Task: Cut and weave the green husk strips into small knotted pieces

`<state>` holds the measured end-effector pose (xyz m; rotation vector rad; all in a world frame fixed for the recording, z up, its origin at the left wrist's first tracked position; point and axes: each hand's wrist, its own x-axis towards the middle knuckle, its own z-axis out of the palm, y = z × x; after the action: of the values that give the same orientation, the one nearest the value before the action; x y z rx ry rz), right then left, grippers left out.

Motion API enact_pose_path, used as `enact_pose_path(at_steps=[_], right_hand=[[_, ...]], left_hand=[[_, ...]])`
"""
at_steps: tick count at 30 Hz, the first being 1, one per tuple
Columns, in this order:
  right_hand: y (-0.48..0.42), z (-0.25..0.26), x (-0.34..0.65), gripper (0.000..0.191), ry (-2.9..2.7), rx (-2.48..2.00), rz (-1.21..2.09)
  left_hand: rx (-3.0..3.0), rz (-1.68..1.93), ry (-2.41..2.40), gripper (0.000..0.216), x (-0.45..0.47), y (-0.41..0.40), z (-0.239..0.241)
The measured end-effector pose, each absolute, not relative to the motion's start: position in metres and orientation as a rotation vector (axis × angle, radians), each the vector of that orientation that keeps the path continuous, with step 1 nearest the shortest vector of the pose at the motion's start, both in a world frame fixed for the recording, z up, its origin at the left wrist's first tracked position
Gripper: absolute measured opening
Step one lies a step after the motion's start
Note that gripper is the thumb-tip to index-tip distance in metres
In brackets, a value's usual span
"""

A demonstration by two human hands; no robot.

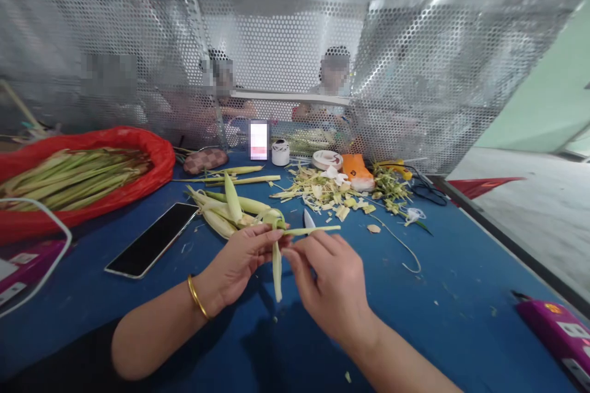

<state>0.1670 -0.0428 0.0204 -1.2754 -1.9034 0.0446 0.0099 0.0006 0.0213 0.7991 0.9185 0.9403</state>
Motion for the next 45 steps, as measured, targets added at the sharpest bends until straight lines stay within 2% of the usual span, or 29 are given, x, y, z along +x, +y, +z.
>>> enact_pose_path(at_steps=[5, 8, 20, 29, 36, 40, 45], right_hand=[[-0.042, 0.006, 0.154, 0.016, -1.952, -1.436, 0.269], [-0.038, 0.001, 0.150, 0.023, -1.884, -1.414, 0.369], [-0.043, 0.006, 0.150, 0.019, -1.730, -1.293, 0.829], [-0.042, 0.010, 0.151, 0.021, -1.864, -1.219, 0.817], [-0.041, 0.009, 0.149, 0.023, -1.962, -1.222, 0.805], [-0.045, 0.011, 0.151, 0.025, -2.019, -1.264, 0.623], [-0.044, 0.020, 0.166, 0.011, -1.946, -1.310, -0.202]], left_hand=[[0.877, 0.939, 0.822, 0.011, 0.012, -0.001, 0.021], [0.919, 0.927, 0.825, 0.010, 0.014, -0.003, 0.019], [1.106, 0.989, 0.932, 0.013, 0.008, 0.002, 0.014], [1.008, 1.104, 1.009, 0.007, 0.014, -0.003, 0.018], [0.949, 1.123, 1.022, 0.011, 0.017, -0.002, 0.013], [0.939, 1.128, 1.012, 0.015, 0.014, 0.002, 0.014], [0.990, 1.040, 0.968, 0.018, 0.008, 0.003, 0.022]])
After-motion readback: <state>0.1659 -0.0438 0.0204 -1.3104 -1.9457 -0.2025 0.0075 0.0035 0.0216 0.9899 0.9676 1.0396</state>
